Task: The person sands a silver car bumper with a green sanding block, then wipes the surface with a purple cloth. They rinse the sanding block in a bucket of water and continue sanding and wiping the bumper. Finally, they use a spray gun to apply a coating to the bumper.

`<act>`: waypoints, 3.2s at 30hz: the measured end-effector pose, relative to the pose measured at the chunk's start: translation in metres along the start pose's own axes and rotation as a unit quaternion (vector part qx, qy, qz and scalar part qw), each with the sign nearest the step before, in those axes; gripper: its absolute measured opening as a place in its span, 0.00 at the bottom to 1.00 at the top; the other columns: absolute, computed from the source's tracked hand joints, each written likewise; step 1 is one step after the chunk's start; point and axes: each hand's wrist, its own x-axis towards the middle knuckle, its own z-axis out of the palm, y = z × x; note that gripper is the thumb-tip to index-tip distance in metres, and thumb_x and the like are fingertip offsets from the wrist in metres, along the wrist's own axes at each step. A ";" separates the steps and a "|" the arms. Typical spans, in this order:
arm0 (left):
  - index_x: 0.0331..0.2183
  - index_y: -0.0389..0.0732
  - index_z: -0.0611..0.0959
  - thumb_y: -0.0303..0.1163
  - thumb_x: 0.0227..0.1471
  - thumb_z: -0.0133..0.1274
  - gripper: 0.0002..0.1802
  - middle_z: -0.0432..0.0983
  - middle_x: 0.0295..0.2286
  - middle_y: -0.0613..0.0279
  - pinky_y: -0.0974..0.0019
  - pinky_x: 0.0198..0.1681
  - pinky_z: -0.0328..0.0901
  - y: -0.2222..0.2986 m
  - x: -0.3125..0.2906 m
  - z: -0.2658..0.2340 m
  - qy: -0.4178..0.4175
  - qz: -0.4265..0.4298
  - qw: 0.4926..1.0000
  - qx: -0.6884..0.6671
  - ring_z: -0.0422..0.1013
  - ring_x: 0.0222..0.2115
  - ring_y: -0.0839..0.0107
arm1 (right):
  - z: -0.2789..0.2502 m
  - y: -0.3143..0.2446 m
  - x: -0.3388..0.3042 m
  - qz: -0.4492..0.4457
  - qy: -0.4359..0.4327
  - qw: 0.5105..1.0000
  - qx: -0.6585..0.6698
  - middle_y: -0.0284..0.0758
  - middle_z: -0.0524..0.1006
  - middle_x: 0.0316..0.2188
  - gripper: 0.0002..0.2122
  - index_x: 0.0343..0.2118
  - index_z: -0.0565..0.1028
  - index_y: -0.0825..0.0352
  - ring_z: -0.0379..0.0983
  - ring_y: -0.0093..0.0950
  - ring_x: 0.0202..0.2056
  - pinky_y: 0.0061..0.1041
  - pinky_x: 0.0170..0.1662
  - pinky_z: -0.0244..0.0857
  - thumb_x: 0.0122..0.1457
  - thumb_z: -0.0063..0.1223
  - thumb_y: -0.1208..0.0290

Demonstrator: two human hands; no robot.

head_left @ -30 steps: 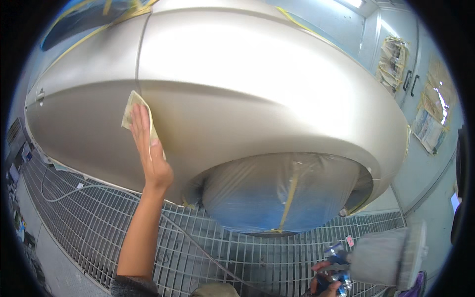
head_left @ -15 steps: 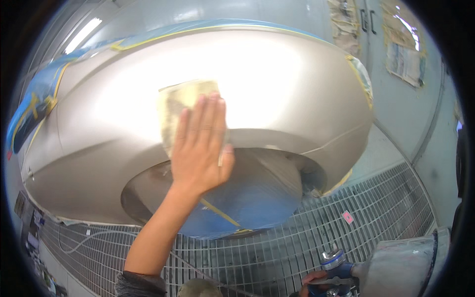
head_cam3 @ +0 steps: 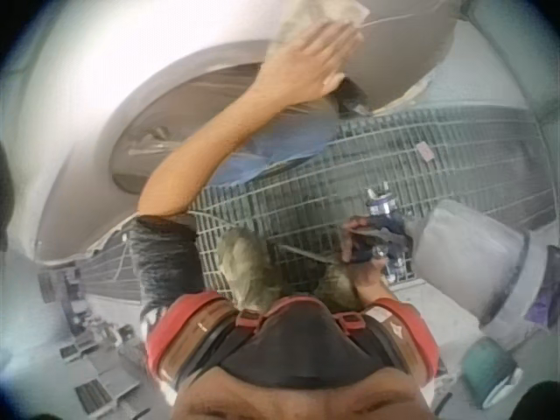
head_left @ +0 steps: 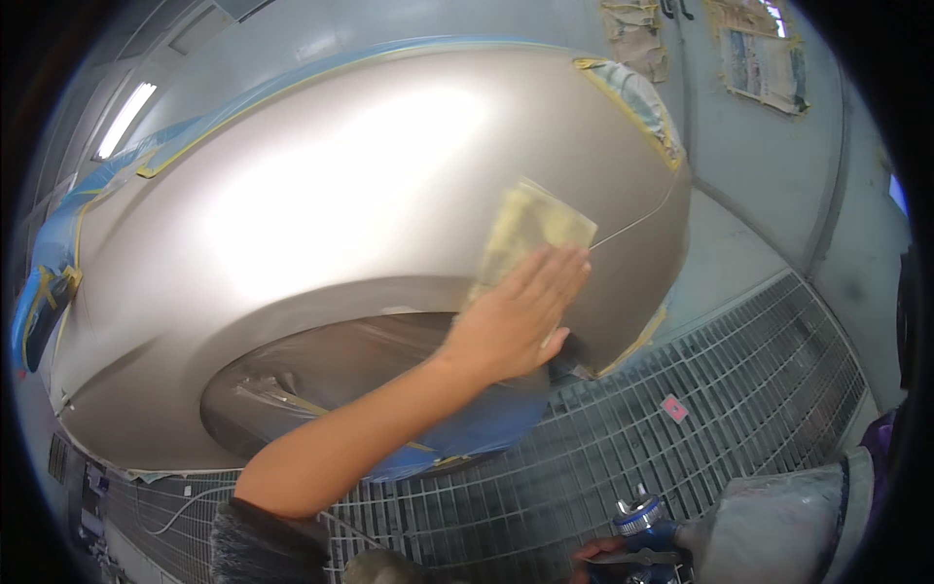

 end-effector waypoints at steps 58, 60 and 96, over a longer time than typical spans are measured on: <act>0.59 0.53 0.75 0.42 0.61 0.38 0.26 0.66 0.61 0.73 0.52 0.70 0.48 -0.124 -0.130 -0.052 -0.064 0.149 0.980 0.112 0.59 0.63 0.70 | -0.025 0.038 0.034 0.016 0.071 0.997 0.020 0.34 0.73 0.44 0.42 0.53 0.69 0.65 0.68 0.21 0.23 0.22 0.27 0.63 0.47 0.54 0.28; 0.59 0.55 0.75 0.41 0.60 0.38 0.26 0.66 0.61 0.75 0.53 0.70 0.48 -0.117 -0.119 -0.051 -0.059 0.162 0.977 0.127 0.59 0.63 0.72 | -0.026 0.037 0.034 0.018 0.070 0.997 0.024 0.34 0.73 0.44 0.42 0.53 0.69 0.65 0.68 0.21 0.23 0.22 0.27 0.63 0.47 0.54 0.28; 0.66 0.38 0.58 0.49 0.63 0.36 0.37 0.55 0.65 0.55 0.58 0.71 0.38 -0.028 0.033 -0.009 0.032 -0.009 0.999 -0.035 0.48 0.67 0.65 | -0.033 0.011 0.021 -0.003 0.027 0.999 0.024 0.34 0.73 0.42 0.45 0.53 0.69 0.65 0.67 0.22 0.22 0.22 0.26 0.62 0.46 0.51 0.24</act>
